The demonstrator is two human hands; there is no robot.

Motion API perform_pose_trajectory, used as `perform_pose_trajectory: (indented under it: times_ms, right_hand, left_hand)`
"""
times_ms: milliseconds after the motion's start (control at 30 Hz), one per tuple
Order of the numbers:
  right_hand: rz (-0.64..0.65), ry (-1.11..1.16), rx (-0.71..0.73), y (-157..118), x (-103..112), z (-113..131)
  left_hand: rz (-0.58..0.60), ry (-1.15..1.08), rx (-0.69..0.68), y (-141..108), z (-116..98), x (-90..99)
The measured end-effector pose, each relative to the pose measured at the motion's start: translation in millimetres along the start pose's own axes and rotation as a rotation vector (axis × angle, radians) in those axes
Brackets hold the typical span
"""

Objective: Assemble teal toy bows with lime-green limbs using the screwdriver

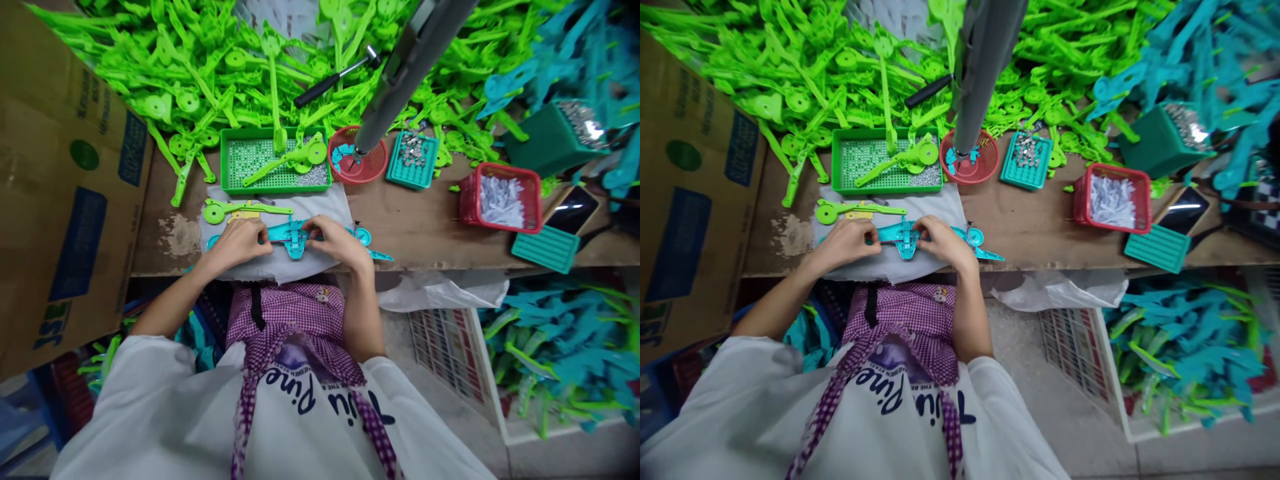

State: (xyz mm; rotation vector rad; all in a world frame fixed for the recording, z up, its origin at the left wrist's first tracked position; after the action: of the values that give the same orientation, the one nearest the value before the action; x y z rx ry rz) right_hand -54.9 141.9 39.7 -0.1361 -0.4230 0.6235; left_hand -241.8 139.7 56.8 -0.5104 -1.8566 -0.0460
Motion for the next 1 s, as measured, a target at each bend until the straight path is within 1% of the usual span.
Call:
perform_pose_trajectory:
  times_ms: [100,167,233,267,300,367,433,467,533,667,733,800,867,900,967,1000]
  right_hand:
    - [-0.006,-0.011,-0.041,6.9,1.4,-1.6]
    - [-0.069,-0.067,-0.047,9.5,2.5,0.6]
    - [-0.139,-0.149,-0.035,9.5,3.5,4.7]
    - [-0.147,-0.189,-0.026,9.1,2.7,6.6]
    - [-0.128,-0.222,-0.019,8.9,1.0,7.7]
    - [-0.033,-0.247,-0.002,9.1,-4.0,7.9]
    - [0.057,-0.223,0.013,9.4,-6.6,6.4]
    - [0.079,-0.209,0.019,9.9,-6.6,5.7]
    - [0.083,-0.212,0.017,11.2,-5.8,4.3]
    - [0.037,-0.285,-0.007,12.9,-8.0,4.0]
    - [0.015,-0.278,-0.010,12.3,-8.3,4.0]
    - [0.021,-0.238,0.002,10.7,-8.1,3.2]
    - [0.035,-0.203,0.016,8.8,-7.4,1.7]
    - [0.036,-0.200,0.016,8.1,-6.9,0.8]
    - [0.016,-0.230,0.000,7.6,-6.2,0.2]
    - [0.004,-0.257,-0.011,8.2,-6.8,1.1]
  left_hand:
    - [-0.029,-0.047,0.038,-1.5,7.3,-4.2]
    - [-0.059,-0.077,0.039,-1.4,9.9,-6.3]
    - [-0.064,-0.115,0.032,-1.8,11.2,-9.4]
    - [-0.065,-0.133,0.031,-2.2,12.0,-10.6]
    - [-0.070,-0.148,0.036,-2.7,12.9,-11.3]
    - [-0.086,-0.164,0.053,-3.3,15.1,-11.1]
    - [-0.086,-0.170,0.065,-3.1,16.4,-10.7]
    - [-0.077,-0.171,0.068,-2.8,16.5,-10.7]
    - [-0.058,-0.173,0.073,-2.0,16.8,-10.6]
    - [-0.027,-0.210,0.079,-0.6,19.7,-10.8]
    - [-0.018,-0.262,0.080,0.5,23.9,-11.5]
    - [-0.030,-0.332,0.097,1.6,30.7,-11.2]
    - [-0.058,-0.367,0.112,1.1,35.8,-9.8]
    - [-0.090,-0.346,0.109,-0.4,35.8,-7.6]
    - [-0.211,-0.217,0.068,-6.8,27.9,0.8]
    - [-0.295,-0.124,0.026,-12.0,19.0,6.1]
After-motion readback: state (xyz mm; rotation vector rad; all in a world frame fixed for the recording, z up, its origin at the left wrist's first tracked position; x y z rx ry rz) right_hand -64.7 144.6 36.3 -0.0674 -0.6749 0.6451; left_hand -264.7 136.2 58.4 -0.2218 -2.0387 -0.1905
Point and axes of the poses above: each hand's wrist, its own y-axis towards the middle knuckle, its own x-axis out of the back of the hand, z = x × y, the point moved 7 cm from there along y, towards the middle knuckle, and after that the axes turned 13 degrees about y, right-handed, at the moved point
